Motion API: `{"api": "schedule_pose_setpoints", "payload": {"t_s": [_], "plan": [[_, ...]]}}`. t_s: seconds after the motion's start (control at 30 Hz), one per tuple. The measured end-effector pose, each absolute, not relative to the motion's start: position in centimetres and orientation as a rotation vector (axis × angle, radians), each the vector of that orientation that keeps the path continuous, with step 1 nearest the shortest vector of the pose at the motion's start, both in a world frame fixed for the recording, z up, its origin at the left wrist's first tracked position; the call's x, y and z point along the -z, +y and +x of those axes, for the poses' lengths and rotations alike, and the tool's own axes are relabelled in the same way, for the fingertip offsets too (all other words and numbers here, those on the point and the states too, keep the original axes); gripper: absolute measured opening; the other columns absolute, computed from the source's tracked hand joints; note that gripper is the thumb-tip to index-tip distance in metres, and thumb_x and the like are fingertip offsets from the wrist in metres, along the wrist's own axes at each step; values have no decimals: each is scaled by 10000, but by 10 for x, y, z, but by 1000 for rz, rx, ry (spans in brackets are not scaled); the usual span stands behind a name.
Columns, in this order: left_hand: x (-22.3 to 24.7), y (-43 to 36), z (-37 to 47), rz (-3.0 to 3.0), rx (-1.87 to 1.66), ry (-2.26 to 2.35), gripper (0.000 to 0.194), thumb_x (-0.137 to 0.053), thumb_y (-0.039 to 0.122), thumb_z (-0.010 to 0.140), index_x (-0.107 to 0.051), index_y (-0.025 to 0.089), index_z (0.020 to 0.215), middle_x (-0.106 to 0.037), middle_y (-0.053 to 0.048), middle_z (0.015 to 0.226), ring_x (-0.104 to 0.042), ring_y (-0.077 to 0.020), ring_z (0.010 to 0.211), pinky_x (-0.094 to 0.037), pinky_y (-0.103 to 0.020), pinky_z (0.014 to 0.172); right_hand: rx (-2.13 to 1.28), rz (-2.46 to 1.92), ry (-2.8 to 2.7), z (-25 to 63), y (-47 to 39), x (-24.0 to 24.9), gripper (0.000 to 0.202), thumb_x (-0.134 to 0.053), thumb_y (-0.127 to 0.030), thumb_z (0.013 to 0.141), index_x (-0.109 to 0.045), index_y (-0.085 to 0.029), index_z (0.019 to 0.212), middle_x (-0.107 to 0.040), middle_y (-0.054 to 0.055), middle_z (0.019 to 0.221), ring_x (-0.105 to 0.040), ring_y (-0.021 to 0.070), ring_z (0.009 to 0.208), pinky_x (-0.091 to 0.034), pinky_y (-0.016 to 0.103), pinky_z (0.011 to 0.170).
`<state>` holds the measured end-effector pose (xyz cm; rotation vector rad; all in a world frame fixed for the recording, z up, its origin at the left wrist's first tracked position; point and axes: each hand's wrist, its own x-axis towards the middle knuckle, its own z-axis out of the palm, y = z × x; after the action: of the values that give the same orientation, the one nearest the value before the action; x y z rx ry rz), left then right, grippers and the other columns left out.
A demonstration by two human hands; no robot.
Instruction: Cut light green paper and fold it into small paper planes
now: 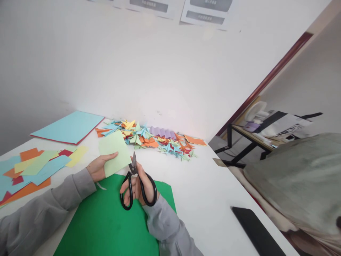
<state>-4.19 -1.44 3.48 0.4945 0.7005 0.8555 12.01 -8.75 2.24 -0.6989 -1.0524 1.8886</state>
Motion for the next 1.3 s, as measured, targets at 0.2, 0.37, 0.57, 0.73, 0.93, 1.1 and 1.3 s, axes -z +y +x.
{"api": "schedule_pose_setpoints", "payload": {"t_s": [0.2,0.37,0.57,0.73,0.93,1.1,1.3], "plan": [[-37,-16,-41,507,-893,729,292,-610,139,716,-606,82,1002,-678,-148,902,-648,-262,823,-533,-353,746,-1856,-616,-986,118,-89,-19,743,-504,-469,767,-90,-243,1340,-669,22,676,-584,162,413,-422,233,364],[-34,-16,-40,555,-917,737,311,-623,110,697,-603,78,1006,-682,-143,880,-653,-254,797,-536,-355,746,-1894,-628,-955,118,-90,-22,634,-335,-549,822,-126,-245,1337,-660,27,648,-570,162,393,-406,233,350],[-35,-15,-40,592,-962,743,339,-636,83,678,-599,77,1016,-685,-140,871,-658,-251,775,-542,-353,733,-1896,-607,-973,116,-90,-25,674,-187,-667,790,-149,-259,1325,-650,22,609,-526,146,348,-358,210,328],[-36,-16,-40,575,-988,749,330,-643,65,662,-610,72,990,-681,-148,888,-654,-260,791,-543,-358,730,-1888,-644,-937,114,-91,-26,668,-165,-693,772,-203,-273,1290,-647,17,639,-551,155,403,-392,243,383],[-35,-15,-39,600,-1014,735,360,-659,60,640,-611,92,995,-676,-142,916,-649,-266,811,-541,-368,726,-1892,-668,-946,114,-92,-30,693,-136,-716,753,-201,-303,1305,-611,-11,613,-528,143,397,-398,259,413],[-35,-15,-40,632,-1018,751,376,-661,69,642,-602,90,1013,-677,-143,910,-649,-263,814,-538,-369,734,-1910,-644,-965,115,-91,-29,695,-108,-711,755,-163,-310,1320,-586,-23,563,-522,147,387,-403,264,420],[-33,-14,-41,610,-1017,725,402,-663,60,638,-596,104,1032,-675,-136,927,-650,-262,812,-538,-373,744,-1913,-641,-961,115,-91,-29,699,-59,-700,761,-173,-288,1315,-597,-8,592,-529,149,395,-404,263,416]]}}
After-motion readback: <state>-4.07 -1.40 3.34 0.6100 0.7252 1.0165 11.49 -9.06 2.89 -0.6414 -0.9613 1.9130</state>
